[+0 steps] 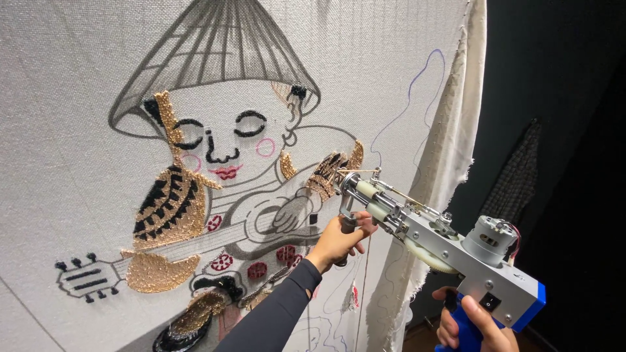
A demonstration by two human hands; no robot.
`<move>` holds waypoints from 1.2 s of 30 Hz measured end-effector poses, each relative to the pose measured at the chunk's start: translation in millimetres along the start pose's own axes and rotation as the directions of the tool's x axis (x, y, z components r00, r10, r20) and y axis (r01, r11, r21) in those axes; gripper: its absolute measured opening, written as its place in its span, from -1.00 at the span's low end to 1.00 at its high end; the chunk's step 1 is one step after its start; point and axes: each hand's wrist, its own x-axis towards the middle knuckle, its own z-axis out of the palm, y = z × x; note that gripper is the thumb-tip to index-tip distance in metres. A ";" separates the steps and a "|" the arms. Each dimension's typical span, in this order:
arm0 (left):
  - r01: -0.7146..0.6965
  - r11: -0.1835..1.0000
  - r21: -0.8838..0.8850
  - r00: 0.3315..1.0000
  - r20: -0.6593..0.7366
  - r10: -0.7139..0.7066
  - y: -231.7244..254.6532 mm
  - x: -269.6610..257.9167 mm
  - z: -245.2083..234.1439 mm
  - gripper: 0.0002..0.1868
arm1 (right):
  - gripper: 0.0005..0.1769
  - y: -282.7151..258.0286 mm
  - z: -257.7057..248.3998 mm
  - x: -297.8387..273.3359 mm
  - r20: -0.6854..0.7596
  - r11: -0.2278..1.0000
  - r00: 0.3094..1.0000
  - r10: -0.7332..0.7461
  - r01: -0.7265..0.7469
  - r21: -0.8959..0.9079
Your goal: The person uses a tufting gun to create a rug featuring a character design.
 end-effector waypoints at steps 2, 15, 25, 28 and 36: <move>0.005 1.000 -0.028 0.999 0.039 -0.004 -2.6 -1.8 -4.0 -0.41 | -0.30 0.6 -0.1 0.6 0.000 1.000 1.000 0.003 -0.003 -0.001; 0.018 0.999 -0.028 0.993 -0.118 -0.021 -18.9 -10.1 -4.7 -0.55 | -0.38 6.4 14.2 -0.7 -0.012 0.998 0.999 0.046 -0.047 -0.032; 0.029 0.998 -0.057 0.983 -0.180 -0.039 -15.5 -27.8 -22.4 -0.60 | -0.44 11.9 29.8 -4.6 0.019 0.991 0.992 0.126 -0.127 0.043; 0.030 0.997 -0.070 0.982 -0.186 -0.043 -6.7 -32.3 -27.8 -0.59 | -0.43 8.4 36.6 -6.5 0.053 0.991 0.991 0.124 -0.126 0.038; -0.010 1.000 -0.030 0.982 -0.191 0.004 18.8 -32.9 -42.1 -0.60 | -0.34 -6.6 58.4 -8.6 0.078 0.989 0.986 0.145 -0.146 0.008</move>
